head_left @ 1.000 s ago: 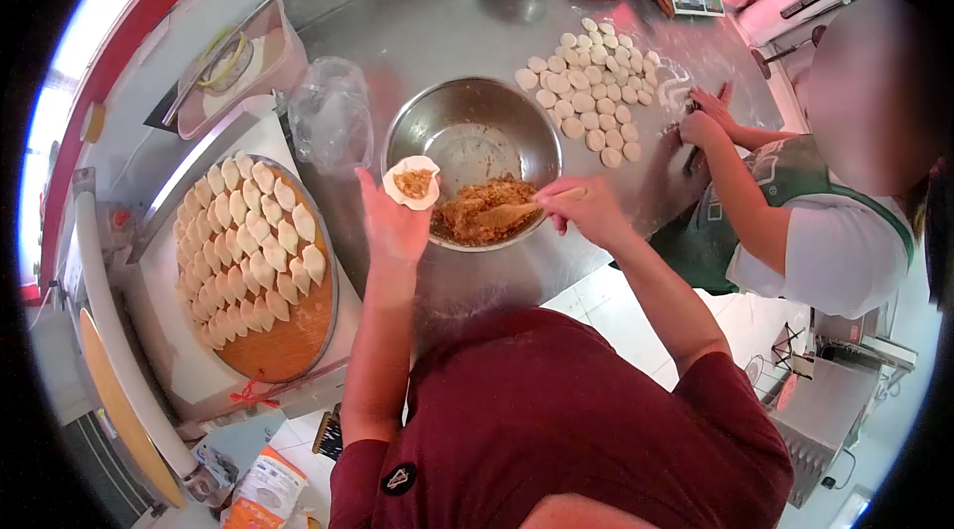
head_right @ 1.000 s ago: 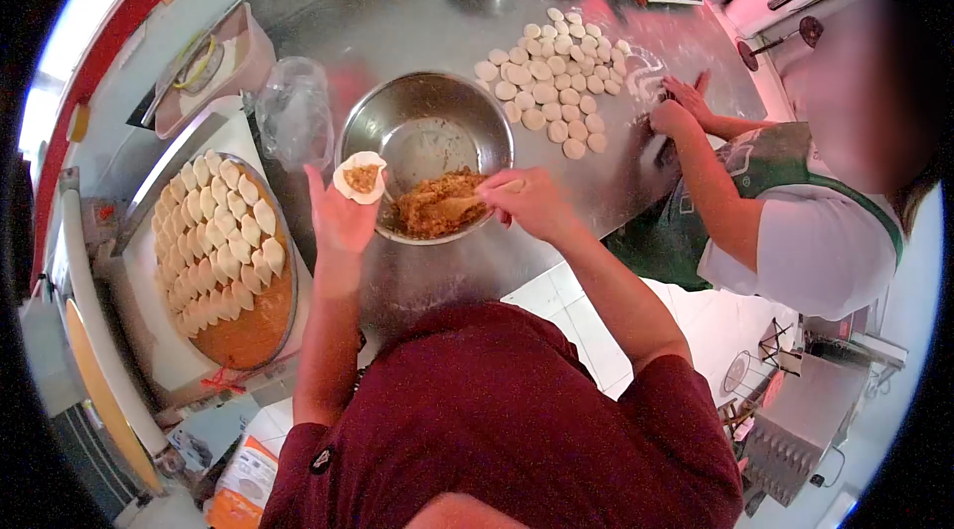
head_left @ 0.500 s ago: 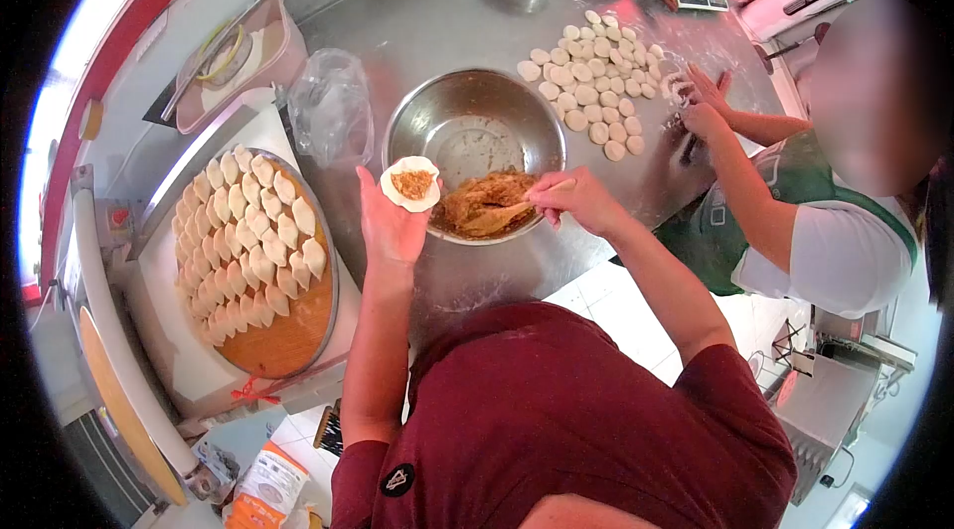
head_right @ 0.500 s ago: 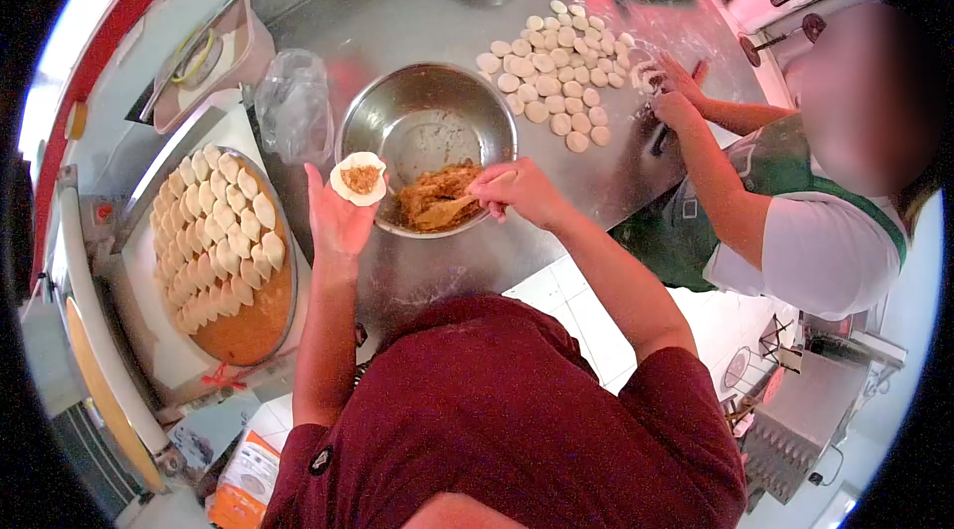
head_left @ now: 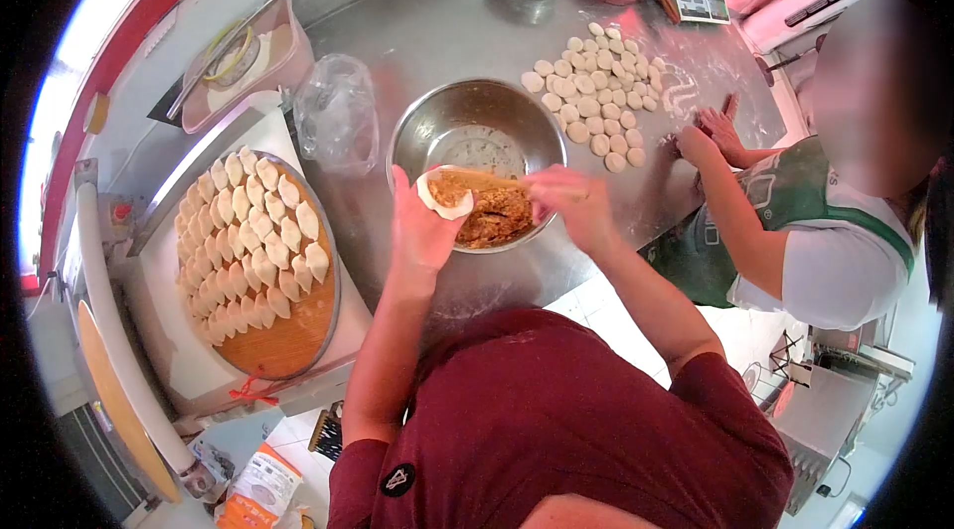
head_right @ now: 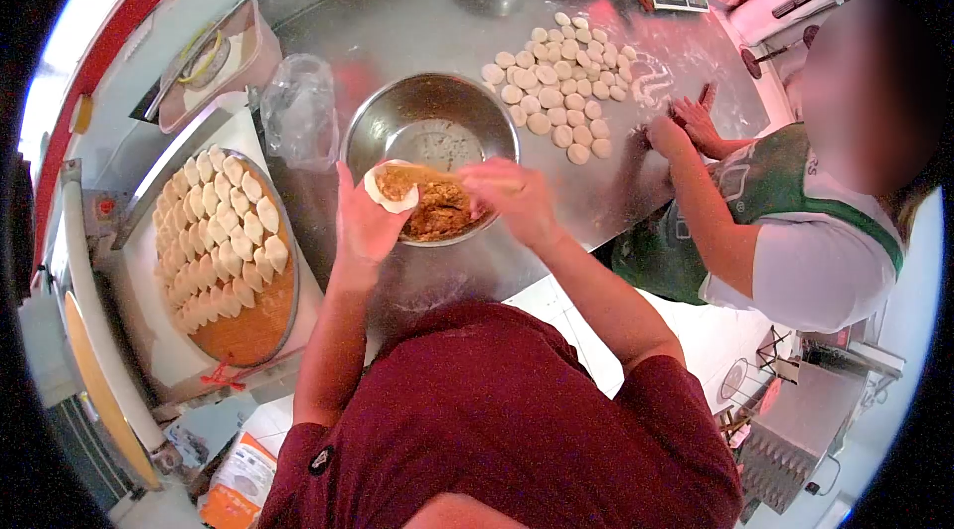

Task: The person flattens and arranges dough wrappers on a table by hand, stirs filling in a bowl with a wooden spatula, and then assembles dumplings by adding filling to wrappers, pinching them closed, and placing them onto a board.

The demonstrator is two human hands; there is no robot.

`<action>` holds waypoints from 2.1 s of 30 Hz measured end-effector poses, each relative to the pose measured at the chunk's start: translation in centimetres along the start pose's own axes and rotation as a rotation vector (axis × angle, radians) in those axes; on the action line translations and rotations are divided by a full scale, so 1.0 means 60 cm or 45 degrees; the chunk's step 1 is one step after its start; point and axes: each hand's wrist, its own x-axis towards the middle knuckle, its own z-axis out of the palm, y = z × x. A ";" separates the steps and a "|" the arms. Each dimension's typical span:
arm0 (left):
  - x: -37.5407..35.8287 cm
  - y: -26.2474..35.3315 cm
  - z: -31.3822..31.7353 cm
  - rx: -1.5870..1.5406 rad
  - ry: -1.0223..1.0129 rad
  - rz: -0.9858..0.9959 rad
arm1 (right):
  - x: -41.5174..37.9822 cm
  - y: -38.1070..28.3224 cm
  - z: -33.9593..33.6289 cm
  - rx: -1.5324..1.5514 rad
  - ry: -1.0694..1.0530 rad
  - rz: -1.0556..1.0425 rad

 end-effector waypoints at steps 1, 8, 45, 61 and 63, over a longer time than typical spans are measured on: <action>0.001 -0.003 0.003 0.013 -0.035 -0.011 | -0.006 0.001 0.011 -0.368 -0.083 -0.313; 0.008 -0.013 0.015 0.054 0.006 0.019 | -0.037 -0.024 0.032 -0.814 -0.226 -0.670; -0.020 -0.073 0.082 0.492 -0.103 -0.110 | 0.027 0.000 -0.001 -1.031 -0.238 -0.751; -0.008 -0.068 0.070 2.074 -0.190 0.956 | 0.034 -0.035 0.010 -0.803 -0.009 -0.718; -0.012 -0.066 0.064 1.885 -0.077 0.771 | 0.026 -0.038 0.008 -0.511 0.082 -0.532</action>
